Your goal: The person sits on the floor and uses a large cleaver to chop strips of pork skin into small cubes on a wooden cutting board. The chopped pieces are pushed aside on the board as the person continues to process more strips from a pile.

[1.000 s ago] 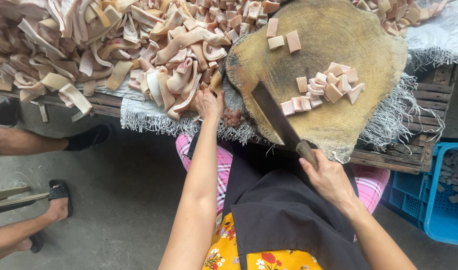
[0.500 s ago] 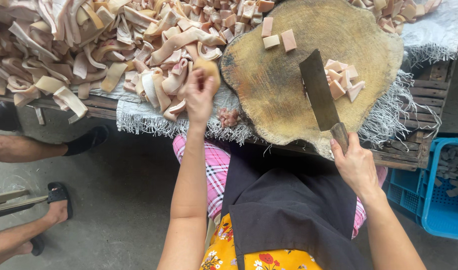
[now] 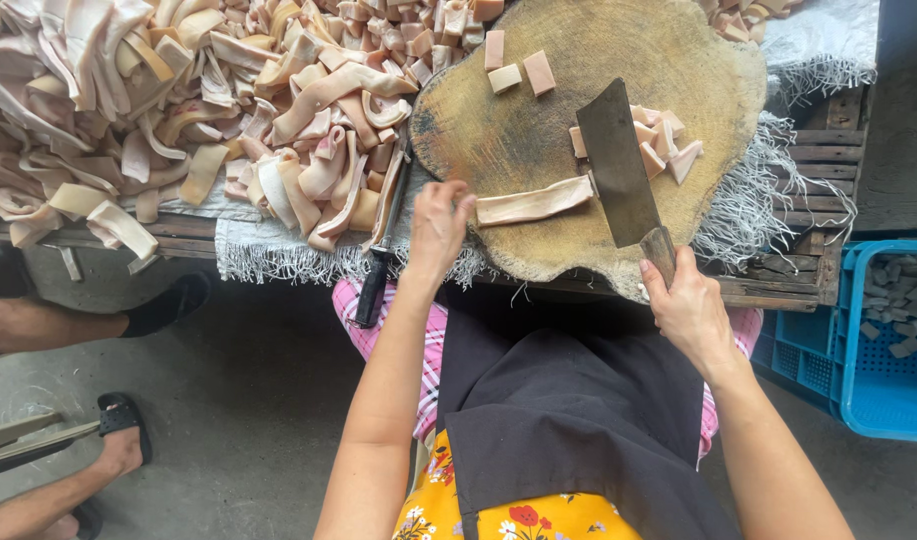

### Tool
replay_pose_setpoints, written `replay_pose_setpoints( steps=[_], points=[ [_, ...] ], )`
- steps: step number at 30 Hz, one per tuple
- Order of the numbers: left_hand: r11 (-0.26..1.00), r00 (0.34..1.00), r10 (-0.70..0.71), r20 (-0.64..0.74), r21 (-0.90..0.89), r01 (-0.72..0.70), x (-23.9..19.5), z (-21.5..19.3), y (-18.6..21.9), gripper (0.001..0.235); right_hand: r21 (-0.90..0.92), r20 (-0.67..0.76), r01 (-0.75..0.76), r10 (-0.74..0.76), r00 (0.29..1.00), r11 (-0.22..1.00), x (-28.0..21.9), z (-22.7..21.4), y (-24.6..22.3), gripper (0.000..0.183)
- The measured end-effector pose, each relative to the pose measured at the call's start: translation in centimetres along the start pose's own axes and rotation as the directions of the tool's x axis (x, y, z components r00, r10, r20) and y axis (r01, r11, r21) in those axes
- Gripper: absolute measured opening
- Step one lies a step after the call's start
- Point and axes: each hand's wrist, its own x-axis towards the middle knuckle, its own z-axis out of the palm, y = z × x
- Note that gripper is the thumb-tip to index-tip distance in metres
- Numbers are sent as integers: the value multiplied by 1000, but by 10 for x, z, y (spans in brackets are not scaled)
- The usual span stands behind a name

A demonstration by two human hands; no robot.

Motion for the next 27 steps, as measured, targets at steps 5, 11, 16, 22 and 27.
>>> replay_pose_setpoints(
  steps=[5,11,16,22,27],
  points=[
    [998,980,-10,201,-64,24,-20,39,29,22,6,-33,55,-55,998,998,-5,3,-2,43],
    [969,979,10,202,-244,40,-39,3,23,19,-50,-173,310,-314,934,949,-12,-5,-14,40],
    [960,982,-94,163,-246,133,-37,-4,24,22,2,-314,519,-492,812,855,-20,-2,-32,36],
    [965,983,-105,150,-224,137,-40,-4,20,23,-224,-36,332,-349,937,916,-1,42,-22,39],
    [942,975,-125,184,-285,175,-40,-3,16,21,-106,43,233,-230,972,967,10,16,-15,41]
  ],
)
